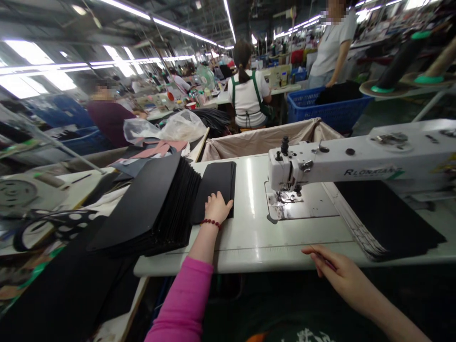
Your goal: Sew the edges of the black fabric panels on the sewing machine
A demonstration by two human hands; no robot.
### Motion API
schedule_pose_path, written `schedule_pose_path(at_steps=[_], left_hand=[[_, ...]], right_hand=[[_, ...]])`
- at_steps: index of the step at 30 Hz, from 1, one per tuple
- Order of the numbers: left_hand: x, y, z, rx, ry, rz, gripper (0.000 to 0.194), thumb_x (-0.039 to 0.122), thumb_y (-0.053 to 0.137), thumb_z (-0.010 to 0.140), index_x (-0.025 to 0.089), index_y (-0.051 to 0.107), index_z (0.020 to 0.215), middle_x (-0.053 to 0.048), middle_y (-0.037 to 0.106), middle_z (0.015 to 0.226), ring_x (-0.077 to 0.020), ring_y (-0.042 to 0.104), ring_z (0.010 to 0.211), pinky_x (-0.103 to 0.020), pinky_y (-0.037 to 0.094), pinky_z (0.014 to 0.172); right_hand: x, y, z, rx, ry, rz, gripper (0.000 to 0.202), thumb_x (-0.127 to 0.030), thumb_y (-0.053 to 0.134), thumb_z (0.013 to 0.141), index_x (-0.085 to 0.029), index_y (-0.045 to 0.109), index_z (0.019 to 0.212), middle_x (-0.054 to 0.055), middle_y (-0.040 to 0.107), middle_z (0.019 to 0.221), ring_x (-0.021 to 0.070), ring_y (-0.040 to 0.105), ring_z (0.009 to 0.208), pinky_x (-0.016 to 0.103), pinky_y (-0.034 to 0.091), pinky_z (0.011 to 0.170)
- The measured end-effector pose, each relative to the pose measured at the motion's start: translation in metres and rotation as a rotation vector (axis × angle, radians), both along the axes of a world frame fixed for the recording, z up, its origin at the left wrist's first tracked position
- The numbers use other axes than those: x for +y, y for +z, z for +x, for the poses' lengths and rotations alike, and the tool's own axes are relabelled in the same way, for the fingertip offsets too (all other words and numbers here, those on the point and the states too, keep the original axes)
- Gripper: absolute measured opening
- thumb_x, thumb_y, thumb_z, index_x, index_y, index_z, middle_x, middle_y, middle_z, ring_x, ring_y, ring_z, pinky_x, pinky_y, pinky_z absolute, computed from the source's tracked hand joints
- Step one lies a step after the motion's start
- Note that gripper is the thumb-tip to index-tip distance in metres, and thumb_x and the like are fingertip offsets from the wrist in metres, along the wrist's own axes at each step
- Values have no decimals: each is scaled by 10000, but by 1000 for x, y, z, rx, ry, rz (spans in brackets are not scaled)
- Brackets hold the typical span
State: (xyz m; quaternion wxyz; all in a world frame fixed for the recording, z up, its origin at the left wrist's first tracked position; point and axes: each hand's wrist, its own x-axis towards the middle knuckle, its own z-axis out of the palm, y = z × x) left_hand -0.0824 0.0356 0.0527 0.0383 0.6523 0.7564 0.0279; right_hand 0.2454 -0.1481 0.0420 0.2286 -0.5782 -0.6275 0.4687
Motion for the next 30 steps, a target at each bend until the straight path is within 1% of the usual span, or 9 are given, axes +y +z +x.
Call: schedule_pose_path(at_steps=[4, 8, 9, 12, 16, 20, 23, 26, 30], left_hand=[[-4, 28, -1, 67, 13, -72, 291, 183, 400, 908, 61, 625, 1048, -235, 708, 933, -339, 696, 902, -401, 516, 751], [-64, 79, -8, 140, -46, -36, 355, 79, 328, 891, 125, 601, 1113, -188, 693, 1036, -348, 675, 954, -437, 501, 763], [-84, 92, -11, 143, -98, -30, 342, 101, 367, 890, 161, 597, 1136, -151, 694, 1059, -332, 667, 979, -428, 496, 797], [-139, 125, -22, 23, -466, -68, 348, 156, 443, 889, 244, 600, 1186, -68, 693, 1120, -254, 667, 979, -350, 500, 843], [-173, 146, -28, -242, -792, -247, 384, 197, 423, 939, 366, 570, 1251, 18, 666, 1199, -184, 630, 1070, -256, 494, 904], [-174, 142, -28, -394, -819, -324, 350, 211, 412, 951, 359, 593, 1212, 1, 682, 1137, -191, 630, 1045, -264, 502, 900], [-162, 128, -27, -500, -714, -360, 274, 267, 410, 974, 307, 646, 1107, -6, 704, 1026, -184, 653, 950, -260, 521, 830], [-130, 98, -22, -558, -580, -314, 273, 350, 422, 976, 267, 665, 1071, -6, 707, 1034, -176, 658, 955, -259, 517, 841], [-61, 42, -11, -370, -134, 68, 363, 396, 473, 931, 167, 618, 1174, -121, 652, 1201, -253, 593, 1147, -374, 424, 1021]], right_hand=[[-3, -7, 11, -36, -50, -23, 458, -504, 363, 981, -209, 554, 1274, -26, 520, 677, 157, 555, 656, 269, 440, 638], [-1, -5, 13, -8, -28, 93, 384, -435, 382, 992, -235, 559, 1267, 3, 591, 797, 158, 599, 757, 264, 477, 713], [0, -1, 11, 6, -6, 157, 362, -406, 389, 994, -250, 554, 1275, 21, 618, 884, 164, 613, 837, 270, 482, 771], [8, 16, -1, 17, 94, 342, 370, -332, 414, 987, -312, 497, 1347, 54, 577, 1260, 192, 552, 1152, 301, 444, 958], [24, 44, -22, -1, 277, 412, 514, -366, 510, 939, -334, 393, 1438, 58, 385, 1505, 228, 456, 1299, 328, 426, 1014], [38, 61, -30, 4, 428, 311, 374, -414, 608, 879, -279, 600, 1228, 58, 652, 1184, 216, 619, 1038, 301, 481, 879], [41, 64, -21, -2, 379, 210, 220, -427, 600, 884, -248, 669, 991, 22, 690, 935, 183, 626, 838, 266, 465, 724], [42, 64, -10, -27, 294, 156, 232, -439, 601, 879, -245, 662, 991, 16, 686, 934, 192, 612, 854, 270, 443, 724], [44, 57, -7, -155, 237, 148, 227, -440, 581, 881, -239, 665, 940, 15, 685, 882, 201, 604, 814, 283, 428, 704]])
